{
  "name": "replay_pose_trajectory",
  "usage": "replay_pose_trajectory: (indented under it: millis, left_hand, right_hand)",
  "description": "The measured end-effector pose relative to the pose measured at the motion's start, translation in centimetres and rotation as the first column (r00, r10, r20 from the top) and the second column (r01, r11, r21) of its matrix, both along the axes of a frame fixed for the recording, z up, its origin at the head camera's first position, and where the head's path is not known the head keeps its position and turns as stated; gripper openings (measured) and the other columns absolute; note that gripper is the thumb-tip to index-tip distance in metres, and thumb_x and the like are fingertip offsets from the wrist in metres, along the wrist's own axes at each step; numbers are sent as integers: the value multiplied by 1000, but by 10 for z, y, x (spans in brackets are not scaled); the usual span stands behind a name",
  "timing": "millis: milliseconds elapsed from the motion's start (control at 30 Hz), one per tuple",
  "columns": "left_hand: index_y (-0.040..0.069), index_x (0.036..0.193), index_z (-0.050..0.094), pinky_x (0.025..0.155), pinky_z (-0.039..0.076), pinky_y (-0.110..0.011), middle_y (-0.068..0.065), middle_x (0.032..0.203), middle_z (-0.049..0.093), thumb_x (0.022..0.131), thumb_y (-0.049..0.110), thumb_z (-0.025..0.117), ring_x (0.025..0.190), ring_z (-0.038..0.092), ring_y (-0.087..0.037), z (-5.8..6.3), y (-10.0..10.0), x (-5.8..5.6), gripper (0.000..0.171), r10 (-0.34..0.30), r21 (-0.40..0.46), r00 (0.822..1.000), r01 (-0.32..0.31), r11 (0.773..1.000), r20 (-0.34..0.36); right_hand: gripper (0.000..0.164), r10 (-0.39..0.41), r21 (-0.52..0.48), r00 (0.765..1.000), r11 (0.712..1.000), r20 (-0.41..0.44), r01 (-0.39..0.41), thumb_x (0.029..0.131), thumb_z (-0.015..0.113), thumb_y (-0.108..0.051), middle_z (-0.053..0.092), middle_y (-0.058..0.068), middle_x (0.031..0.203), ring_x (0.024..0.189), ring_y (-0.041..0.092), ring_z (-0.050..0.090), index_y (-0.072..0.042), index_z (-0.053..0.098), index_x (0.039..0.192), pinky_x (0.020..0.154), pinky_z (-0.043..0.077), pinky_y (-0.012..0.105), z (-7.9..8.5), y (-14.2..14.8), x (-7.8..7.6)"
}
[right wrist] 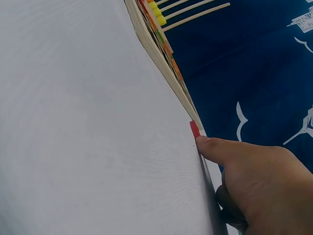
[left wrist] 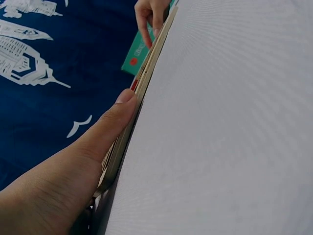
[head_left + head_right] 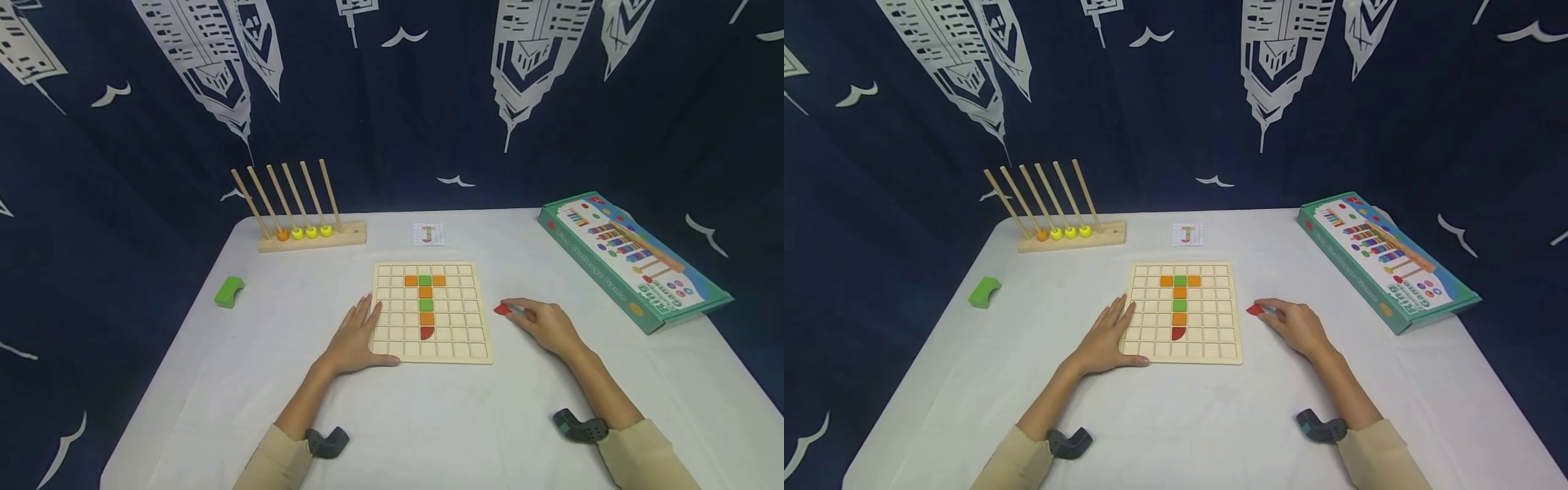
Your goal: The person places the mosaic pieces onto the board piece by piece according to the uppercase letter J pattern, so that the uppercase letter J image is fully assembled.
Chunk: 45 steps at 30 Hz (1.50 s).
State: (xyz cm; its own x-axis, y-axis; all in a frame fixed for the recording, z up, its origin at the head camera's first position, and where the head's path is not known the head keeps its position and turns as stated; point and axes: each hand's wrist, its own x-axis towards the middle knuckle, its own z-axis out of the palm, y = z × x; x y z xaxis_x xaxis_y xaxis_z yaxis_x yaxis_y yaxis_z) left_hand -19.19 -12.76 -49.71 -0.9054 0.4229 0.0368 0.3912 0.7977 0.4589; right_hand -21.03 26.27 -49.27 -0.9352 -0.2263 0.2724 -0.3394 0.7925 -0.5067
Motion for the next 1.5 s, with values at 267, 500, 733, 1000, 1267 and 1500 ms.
replay_pose_trajectory:
  millis: [267,500,733,1000,1267,1500]
  left_hand:
    - [3,147,19,112,3,-38,-14,154,2,59,80,59,140,-2,-23,-1,-2,0,124,-4,12,1000,5,1000,-16]
    - [4,147,18,112,2,-38,-13,154,1,59,80,60,140,-3,-23,-2,-2,0,124,0,11,1000,0,1000,-2]
    - [4,147,17,112,0,-35,-12,154,-2,58,83,57,140,-5,-21,-2,-1,0,125,0,-12,1000,0,1000,13]
    - [5,147,17,112,1,-35,-12,154,0,58,82,58,140,-4,-22,2,-1,-1,125,5,-25,1000,-5,1000,6]
    - [4,147,17,112,1,-35,-12,154,0,59,80,60,140,-4,-21,6,0,1,124,8,-18,1000,-8,1000,19]
    - [5,147,17,112,1,-36,-12,154,0,59,82,58,140,-4,-21,4,-2,1,124,7,-15,1000,-6,1000,22]
  right_hand:
    - [28,-24,15,999,1000,-31,24,80,73,-25,31,-7,48,45,8,26,-9,67,102,41,22,24,0,-1,-2]
    - [34,-26,22,999,999,-29,27,76,76,-31,31,-7,48,45,8,26,-8,67,99,42,22,24,0,-1,-2]
    - [30,-15,8,1000,1000,-27,15,77,76,-28,31,-7,47,45,8,26,-8,69,98,41,22,24,0,1,0]
    - [29,-27,-73,993,997,-116,19,75,78,-30,30,-9,48,44,5,23,-12,69,95,40,22,23,3,-14,0]
    - [30,83,-138,986,985,-144,-103,71,81,-29,28,-13,47,43,2,21,-13,69,93,39,21,21,12,-73,2]
    - [29,216,-136,970,963,-114,-231,73,77,-37,28,-15,47,44,0,21,-18,68,92,40,22,20,10,-115,7]
